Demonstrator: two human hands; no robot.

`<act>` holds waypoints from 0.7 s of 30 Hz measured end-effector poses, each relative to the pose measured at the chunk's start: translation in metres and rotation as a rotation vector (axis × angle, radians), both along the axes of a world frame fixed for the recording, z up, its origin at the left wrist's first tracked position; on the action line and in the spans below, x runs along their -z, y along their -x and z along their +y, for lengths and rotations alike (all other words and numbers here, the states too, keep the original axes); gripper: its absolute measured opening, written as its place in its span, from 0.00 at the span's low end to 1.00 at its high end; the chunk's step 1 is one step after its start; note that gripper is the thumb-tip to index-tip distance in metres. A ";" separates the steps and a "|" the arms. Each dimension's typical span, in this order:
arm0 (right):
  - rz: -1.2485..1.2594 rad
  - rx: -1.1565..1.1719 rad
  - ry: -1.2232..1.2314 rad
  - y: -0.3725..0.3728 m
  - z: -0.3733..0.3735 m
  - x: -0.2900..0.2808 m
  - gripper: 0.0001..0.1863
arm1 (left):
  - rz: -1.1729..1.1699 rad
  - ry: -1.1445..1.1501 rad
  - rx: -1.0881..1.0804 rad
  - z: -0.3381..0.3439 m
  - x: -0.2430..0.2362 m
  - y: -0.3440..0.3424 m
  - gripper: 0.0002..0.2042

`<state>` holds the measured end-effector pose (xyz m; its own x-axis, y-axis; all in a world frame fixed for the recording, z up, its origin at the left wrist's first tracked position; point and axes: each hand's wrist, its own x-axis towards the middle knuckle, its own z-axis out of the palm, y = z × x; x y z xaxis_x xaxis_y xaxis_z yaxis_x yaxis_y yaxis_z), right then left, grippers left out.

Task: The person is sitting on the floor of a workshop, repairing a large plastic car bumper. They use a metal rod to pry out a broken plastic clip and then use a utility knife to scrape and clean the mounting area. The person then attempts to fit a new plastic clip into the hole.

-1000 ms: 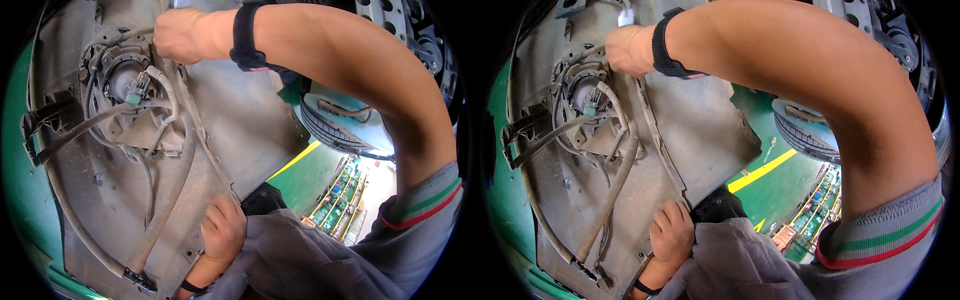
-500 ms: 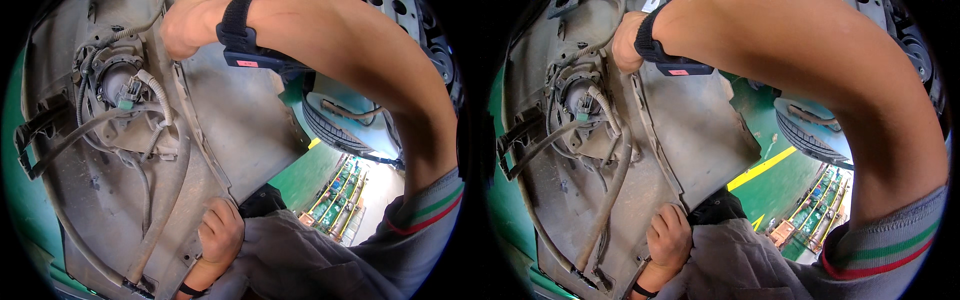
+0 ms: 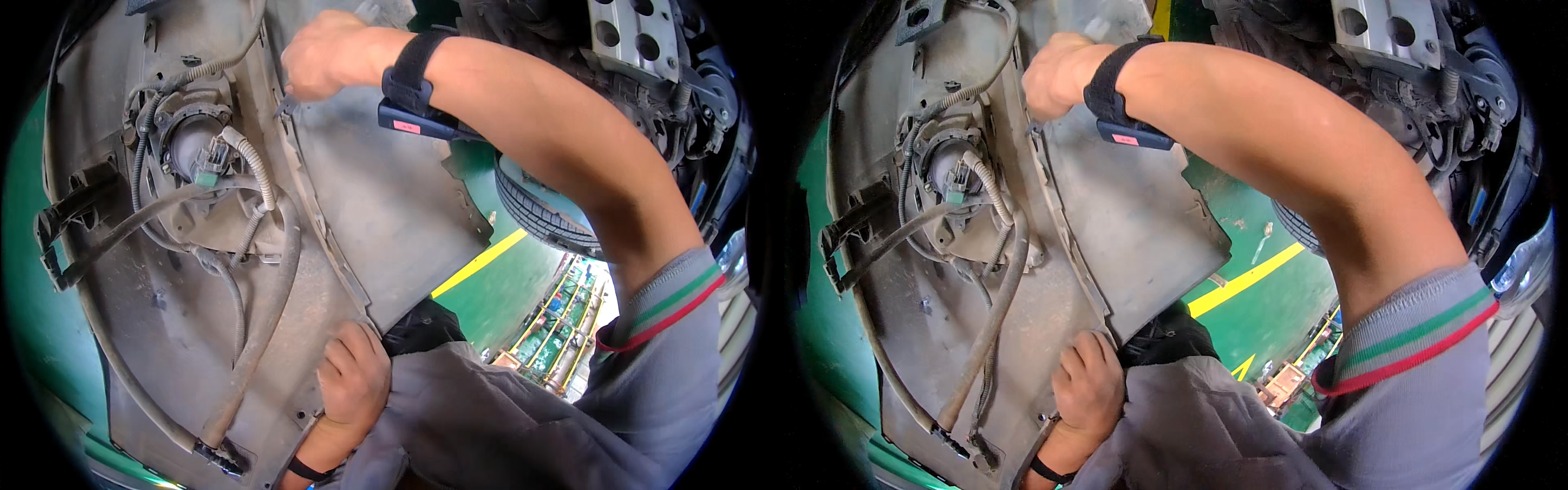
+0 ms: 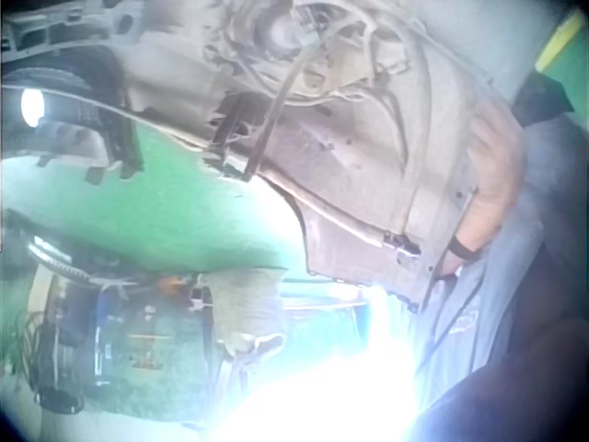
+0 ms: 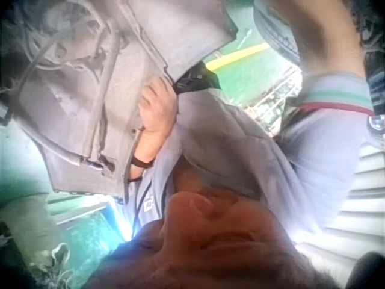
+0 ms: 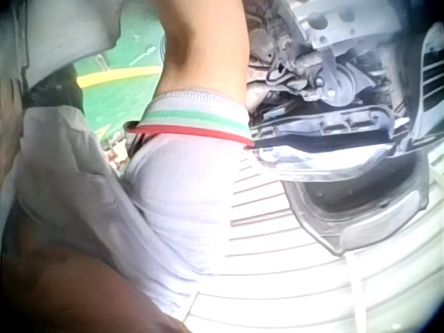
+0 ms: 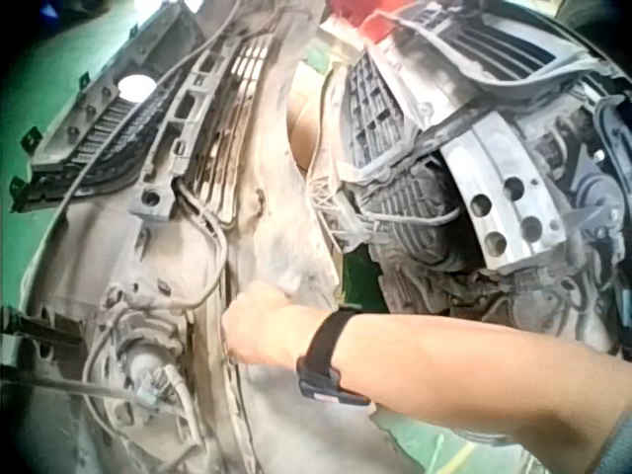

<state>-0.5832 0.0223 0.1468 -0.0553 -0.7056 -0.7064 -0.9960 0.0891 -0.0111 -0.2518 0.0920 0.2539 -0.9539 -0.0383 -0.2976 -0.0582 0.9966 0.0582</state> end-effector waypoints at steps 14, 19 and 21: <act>0.063 -0.121 0.101 -0.010 0.021 -0.032 0.07 | 0.007 -0.013 0.034 -0.005 -0.004 0.001 0.05; -0.046 -0.109 0.146 -0.011 0.029 -0.030 0.06 | 0.026 0.004 0.032 -0.004 -0.003 0.001 0.05; -0.040 -0.104 0.116 -0.014 0.033 -0.024 0.07 | 0.028 0.000 0.039 -0.003 -0.003 0.002 0.05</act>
